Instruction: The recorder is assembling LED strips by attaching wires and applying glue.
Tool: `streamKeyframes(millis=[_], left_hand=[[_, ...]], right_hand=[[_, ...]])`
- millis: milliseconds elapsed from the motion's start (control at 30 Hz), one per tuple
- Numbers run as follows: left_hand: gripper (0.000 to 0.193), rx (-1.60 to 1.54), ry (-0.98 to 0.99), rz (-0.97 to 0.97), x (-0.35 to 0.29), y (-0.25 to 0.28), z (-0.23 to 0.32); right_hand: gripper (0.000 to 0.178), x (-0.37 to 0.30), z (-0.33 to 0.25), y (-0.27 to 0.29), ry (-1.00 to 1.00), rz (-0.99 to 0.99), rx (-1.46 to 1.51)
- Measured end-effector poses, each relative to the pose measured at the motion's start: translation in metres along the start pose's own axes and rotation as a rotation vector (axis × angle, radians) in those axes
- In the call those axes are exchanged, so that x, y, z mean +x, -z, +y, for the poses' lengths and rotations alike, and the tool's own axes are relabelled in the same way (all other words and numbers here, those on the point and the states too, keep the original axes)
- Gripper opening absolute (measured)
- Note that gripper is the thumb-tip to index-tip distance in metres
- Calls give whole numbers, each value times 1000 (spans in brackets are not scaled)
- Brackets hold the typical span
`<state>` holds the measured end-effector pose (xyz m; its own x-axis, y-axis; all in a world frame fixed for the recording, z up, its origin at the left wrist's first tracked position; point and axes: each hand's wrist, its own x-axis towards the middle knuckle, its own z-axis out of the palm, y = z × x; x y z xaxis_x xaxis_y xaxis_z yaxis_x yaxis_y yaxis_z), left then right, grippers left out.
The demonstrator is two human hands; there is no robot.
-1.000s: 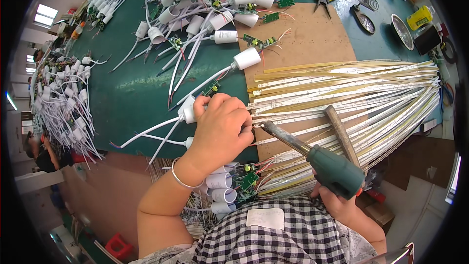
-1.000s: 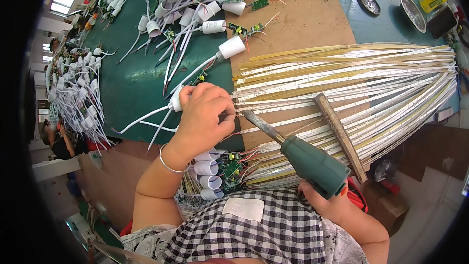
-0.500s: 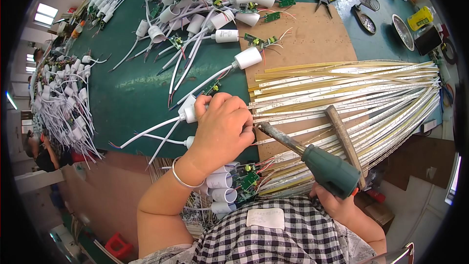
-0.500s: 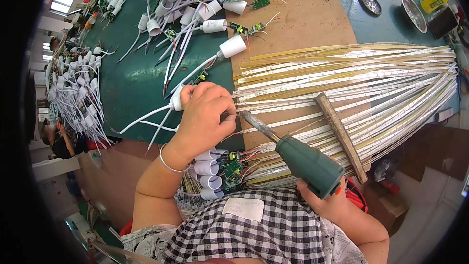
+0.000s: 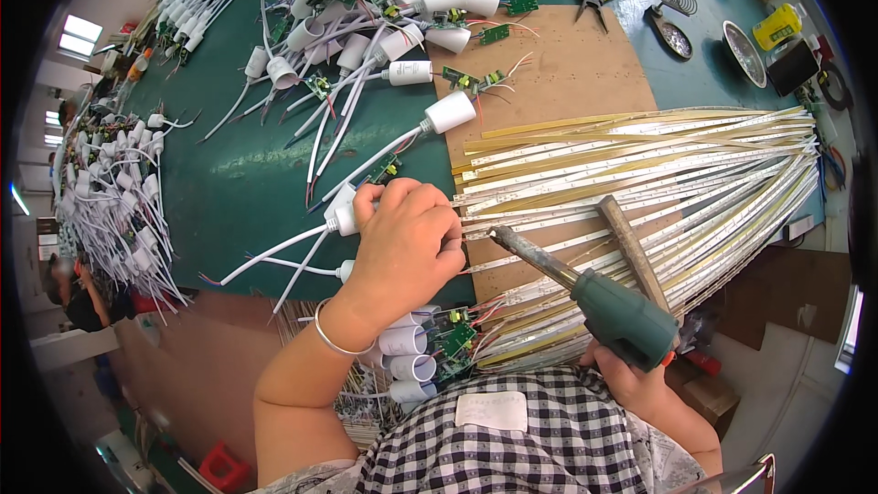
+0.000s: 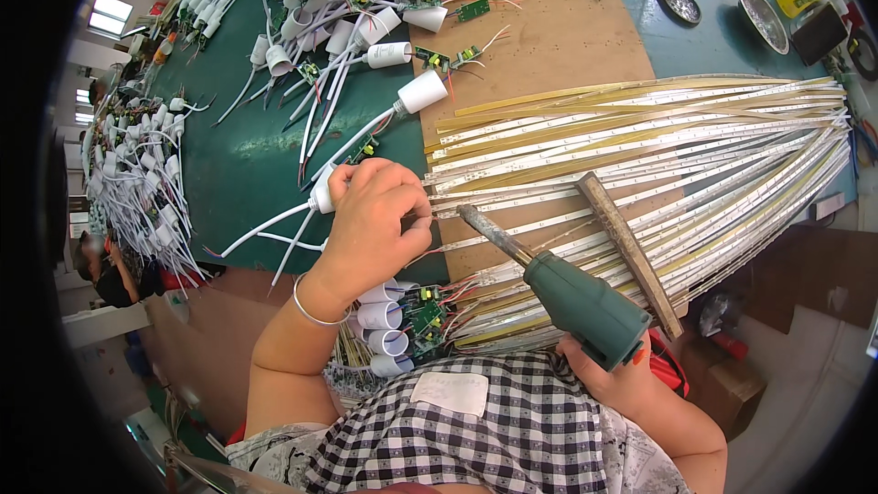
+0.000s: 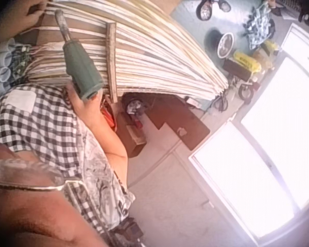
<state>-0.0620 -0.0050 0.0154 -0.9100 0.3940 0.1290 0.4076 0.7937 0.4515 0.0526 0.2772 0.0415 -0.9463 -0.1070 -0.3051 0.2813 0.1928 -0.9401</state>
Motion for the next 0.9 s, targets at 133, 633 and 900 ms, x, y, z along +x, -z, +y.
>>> streamKeyframes(millis=[133, 633, 900], left_hand=[[8, 2, -8, 17, 1, -1, 1], [9, -15, 1, -9, -1, 0, -2], [8, -102, -12, 0, 0, 2, -6]], right_hand=[[21, 1, 1, 0, 10, 0, -34], [23, -1, 3, 3, -16, -31, -106], [24, -2, 5, 2, -18, -32, -95]])
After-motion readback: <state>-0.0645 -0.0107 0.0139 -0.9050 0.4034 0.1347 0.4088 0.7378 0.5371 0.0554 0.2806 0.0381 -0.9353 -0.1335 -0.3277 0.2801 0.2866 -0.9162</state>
